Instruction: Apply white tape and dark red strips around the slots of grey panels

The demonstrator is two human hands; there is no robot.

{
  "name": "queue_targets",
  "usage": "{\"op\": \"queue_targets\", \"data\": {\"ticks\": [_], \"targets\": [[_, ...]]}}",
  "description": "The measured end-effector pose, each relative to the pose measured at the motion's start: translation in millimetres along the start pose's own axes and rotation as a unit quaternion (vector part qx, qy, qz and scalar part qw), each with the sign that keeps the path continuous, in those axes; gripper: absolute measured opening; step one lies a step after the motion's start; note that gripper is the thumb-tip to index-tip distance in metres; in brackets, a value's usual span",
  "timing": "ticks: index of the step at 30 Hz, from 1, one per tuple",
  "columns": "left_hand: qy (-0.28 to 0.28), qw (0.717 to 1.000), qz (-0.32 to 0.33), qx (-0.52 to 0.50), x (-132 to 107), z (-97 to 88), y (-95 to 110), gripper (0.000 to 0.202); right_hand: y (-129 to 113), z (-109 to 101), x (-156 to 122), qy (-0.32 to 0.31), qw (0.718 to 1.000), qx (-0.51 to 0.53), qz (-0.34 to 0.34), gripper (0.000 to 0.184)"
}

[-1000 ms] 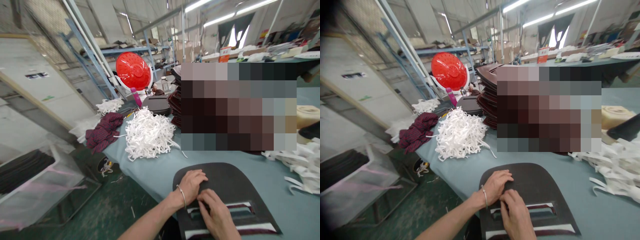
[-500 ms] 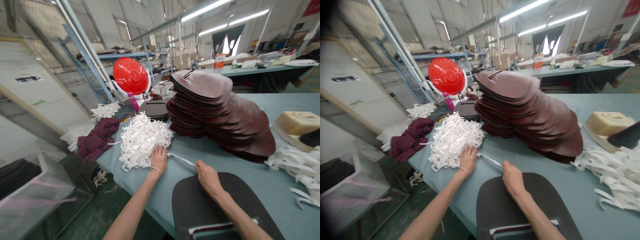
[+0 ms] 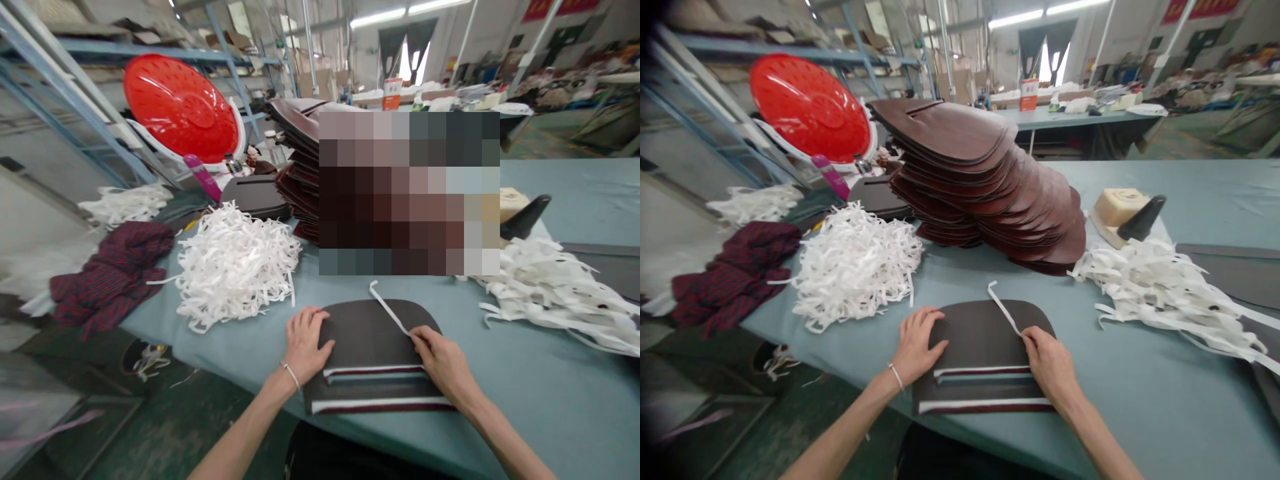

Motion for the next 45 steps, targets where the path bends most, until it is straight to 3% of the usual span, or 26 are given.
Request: {"op": "queue_targets", "data": {"ticks": [2, 5, 7, 9, 12, 15, 18, 23, 28, 31, 35, 45], "targets": [[0.039, 0.999, 0.004, 0.01, 11, -10.4, 11, 0.04, -25, 9, -2, -0.012, 0.998, 0.03, -0.061, 0.028], [0.01, 0.992, 0.121, -0.017, 19, -13.0, 54, 0.042, -57, 19, -9, -0.036, 0.985, 0.08, -0.148, 0.028], [-0.045, 0.979, 0.195, -0.045, 16, -6.7, 79, 0.037, -64, 19, -12, -0.051, 0.981, 0.117, -0.15, 0.027], [-0.093, 0.972, 0.206, -0.065, 11, -0.3, 83, 0.029, -54, 14, -14, -0.054, 0.985, 0.137, -0.091, 0.027], [-0.145, 0.974, 0.151, -0.083, 1, 2.5, 54, 0.031, -26, 2, -21, -0.054, 0.991, 0.124, 0.014, 0.029], [-0.176, 0.973, 0.111, -0.1, -15, -4.3, 17, 0.031, -12, 4, -35, -0.089, 0.989, 0.114, 0.033, 0.031], [-0.174, 0.976, 0.055, -0.119, -34, -11.8, -7, 0.028, -12, 20, -48, -0.114, 0.989, 0.094, 0.025, 0.032], [-0.139, 0.972, -0.092, -0.164, -54, -9.0, -34, 0.02, -10, 42, -58, -0.098, 0.992, 0.033, 0.069, 0.034], [-0.101, 0.965, -0.152, -0.186, -57, -2.1, -53, 0.018, -9, 45, -57, -0.102, 0.993, 0.026, 0.062, 0.035], [-0.088, 0.959, -0.194, -0.188, -59, 0.0, -63, 0.015, -7, 46, -56, -0.114, 0.989, 0.019, 0.091, 0.038], [-0.079, 0.956, -0.205, -0.194, -57, 0.8, -69, 0.015, -3, 49, -55, -0.138, 0.982, 0.007, 0.13, 0.042], [-0.086, 0.948, -0.235, -0.198, -49, 1.7, -75, 0.015, -8, 45, -53, -0.144, 0.979, -0.005, 0.143, 0.044]]}}
Point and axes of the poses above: each hand's wrist, its own x-axis towards the middle knuckle, its own z-axis out of the palm, y = z × x, the point moved 5 cm from there along x, towards the middle knuckle, and after that the axes turned 9 degrees about -y, right-handed, at the moved point
